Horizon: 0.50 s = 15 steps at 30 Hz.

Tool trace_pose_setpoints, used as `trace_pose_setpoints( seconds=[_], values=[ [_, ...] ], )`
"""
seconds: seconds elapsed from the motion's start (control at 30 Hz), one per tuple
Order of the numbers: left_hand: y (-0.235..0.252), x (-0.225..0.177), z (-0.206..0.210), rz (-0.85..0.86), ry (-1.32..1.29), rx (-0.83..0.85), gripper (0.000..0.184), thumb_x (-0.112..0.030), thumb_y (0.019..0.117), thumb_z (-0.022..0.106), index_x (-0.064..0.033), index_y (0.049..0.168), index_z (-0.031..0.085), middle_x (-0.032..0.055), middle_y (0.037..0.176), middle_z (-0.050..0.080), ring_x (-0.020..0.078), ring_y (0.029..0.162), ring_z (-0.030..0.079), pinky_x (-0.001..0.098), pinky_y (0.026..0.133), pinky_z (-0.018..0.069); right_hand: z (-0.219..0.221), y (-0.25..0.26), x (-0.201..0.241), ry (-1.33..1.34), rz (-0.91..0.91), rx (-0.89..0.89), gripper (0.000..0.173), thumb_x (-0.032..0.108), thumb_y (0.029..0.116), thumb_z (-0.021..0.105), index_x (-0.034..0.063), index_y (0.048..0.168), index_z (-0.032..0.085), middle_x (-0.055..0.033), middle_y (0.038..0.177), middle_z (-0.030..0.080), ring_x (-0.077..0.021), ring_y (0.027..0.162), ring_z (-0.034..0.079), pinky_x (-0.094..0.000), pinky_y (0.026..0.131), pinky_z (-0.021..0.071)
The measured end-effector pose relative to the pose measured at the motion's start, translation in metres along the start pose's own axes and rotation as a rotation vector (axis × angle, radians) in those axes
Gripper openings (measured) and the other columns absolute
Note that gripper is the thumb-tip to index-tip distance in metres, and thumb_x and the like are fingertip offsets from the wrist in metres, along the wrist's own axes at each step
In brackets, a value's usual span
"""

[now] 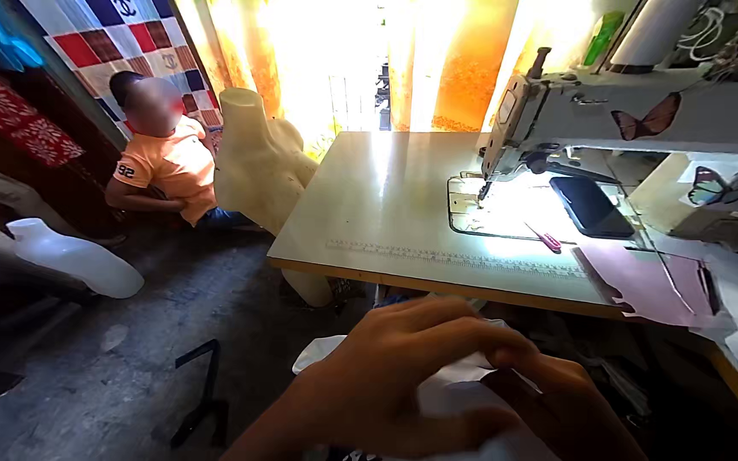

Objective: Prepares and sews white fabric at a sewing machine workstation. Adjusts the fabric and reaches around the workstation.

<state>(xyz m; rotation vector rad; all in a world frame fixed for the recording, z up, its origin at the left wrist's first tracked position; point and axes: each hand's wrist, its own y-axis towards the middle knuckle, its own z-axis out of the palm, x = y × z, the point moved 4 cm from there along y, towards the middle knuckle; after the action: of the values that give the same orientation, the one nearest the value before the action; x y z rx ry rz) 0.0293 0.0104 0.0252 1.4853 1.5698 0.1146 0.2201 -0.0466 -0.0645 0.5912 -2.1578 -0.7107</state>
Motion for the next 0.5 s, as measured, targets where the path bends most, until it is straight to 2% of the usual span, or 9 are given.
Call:
trace_pose_setpoints(
  seconds=[0.03, 0.07, 0.1, 0.17, 0.2, 0.27, 0.3, 0.4, 0.5],
  values=[
    [-0.003, 0.02, 0.01, -0.061, 0.069, 0.129, 0.05, -0.036, 0.0967, 0.067, -0.0026, 0.133, 0.063, 0.0146, 0.127, 0.065, 0.0213, 0.118, 0.062, 0.0387, 0.097, 0.0517, 0.0, 0.002, 0.002, -0.02, -0.024, 0.004, 0.025, 0.028, 0.1039, 0.057, 0.0052, 0.097, 0.066, -0.0043, 0.084, 0.07, 0.0001, 0.084, 0.065, -0.0108, 0.082, 0.0508],
    [-0.007, 0.037, 0.018, -0.103, 0.061, 0.223, 0.057, -0.035, 0.0949, 0.07, -0.002, 0.14, 0.058, 0.0185, 0.14, 0.059, 0.0275, 0.128, 0.058, 0.0472, 0.102, 0.0495, -0.001, 0.005, 0.003, -0.034, -0.046, 0.012, 0.025, 0.027, 0.1037, 0.058, 0.0048, 0.096, 0.065, -0.0057, 0.083, 0.069, -0.0024, 0.083, 0.065, -0.012, 0.081, 0.0506],
    [-0.01, 0.05, 0.023, -0.125, 0.015, 0.278, 0.059, -0.029, 0.0939, 0.072, 0.0006, 0.142, 0.055, 0.0207, 0.142, 0.058, 0.0297, 0.13, 0.057, 0.0494, 0.104, 0.0488, -0.002, 0.008, 0.005, -0.046, -0.061, 0.028, 0.025, 0.027, 0.1036, 0.058, 0.0047, 0.095, 0.065, -0.0064, 0.083, 0.07, -0.0038, 0.084, 0.066, -0.0127, 0.082, 0.0509],
    [-0.013, 0.064, 0.026, -0.146, -0.082, 0.313, 0.052, -0.017, 0.0932, 0.073, 0.0057, 0.137, 0.057, 0.0214, 0.128, 0.066, 0.0266, 0.118, 0.065, 0.0431, 0.1, 0.052, -0.006, 0.014, 0.009, -0.054, -0.069, 0.069, 0.024, 0.024, 0.104, 0.058, 0.003, 0.096, 0.066, -0.0087, 0.085, 0.071, -0.0069, 0.086, 0.067, -0.0151, 0.084, 0.0514],
    [-0.015, 0.068, 0.026, -0.147, -0.123, 0.304, 0.043, -0.013, 0.093, 0.073, 0.0075, 0.13, 0.061, 0.0204, 0.115, 0.071, 0.0226, 0.107, 0.069, 0.0377, 0.094, 0.0544, -0.008, 0.016, 0.01, -0.053, -0.068, 0.081, 0.024, 0.023, 0.1037, 0.058, 0.002, 0.096, 0.067, -0.0098, 0.086, 0.072, -0.0082, 0.087, 0.068, -0.0163, 0.084, 0.0517],
    [-0.017, 0.072, 0.024, -0.139, -0.184, 0.243, 0.026, -0.009, 0.0936, 0.071, 0.0094, 0.112, 0.067, 0.0163, 0.092, 0.072, 0.0124, 0.086, 0.068, 0.0257, 0.079, 0.0541, -0.01, 0.02, 0.007, -0.053, -0.079, 0.09, 0.025, 0.024, 0.1043, 0.058, 0.0023, 0.098, 0.068, -0.0091, 0.087, 0.072, -0.0072, 0.087, 0.068, -0.0162, 0.084, 0.052],
    [-0.018, 0.072, 0.022, -0.146, -0.201, 0.203, 0.021, -0.008, 0.0941, 0.07, 0.0092, 0.105, 0.067, 0.0137, 0.086, 0.07, 0.0081, 0.08, 0.066, 0.0214, 0.075, 0.0523, -0.011, 0.023, 0.003, -0.061, -0.092, 0.085, 0.027, 0.027, 0.1051, 0.057, 0.0038, 0.099, 0.068, -0.0074, 0.087, 0.072, -0.005, 0.087, 0.068, -0.0148, 0.083, 0.0522],
    [-0.015, 0.075, 0.017, -0.221, -0.185, 0.066, 0.018, -0.009, 0.0972, 0.066, 0.0085, 0.098, 0.067, 0.0089, 0.082, 0.067, 0.0021, 0.077, 0.061, 0.0165, 0.072, 0.0491, -0.014, 0.039, -0.007, -0.108, -0.123, 0.06, 0.032, 0.032, 0.1062, 0.053, 0.0055, 0.098, 0.069, -0.0045, 0.086, 0.071, 0.0001, 0.082, 0.065, -0.0116, 0.077, 0.0508],
    [-0.01, 0.074, 0.012, -0.274, -0.175, -0.081, 0.019, -0.009, 0.0977, 0.066, 0.0091, 0.103, 0.065, 0.0078, 0.089, 0.067, 0.0008, 0.084, 0.062, 0.0164, 0.079, 0.0505, -0.019, 0.062, -0.008, -0.156, -0.156, 0.05, 0.028, 0.027, 0.103, 0.055, 0.0047, 0.096, 0.072, -0.004, 0.085, 0.073, 0.0036, 0.083, 0.065, -0.0078, 0.078, 0.0483]
  ],
)
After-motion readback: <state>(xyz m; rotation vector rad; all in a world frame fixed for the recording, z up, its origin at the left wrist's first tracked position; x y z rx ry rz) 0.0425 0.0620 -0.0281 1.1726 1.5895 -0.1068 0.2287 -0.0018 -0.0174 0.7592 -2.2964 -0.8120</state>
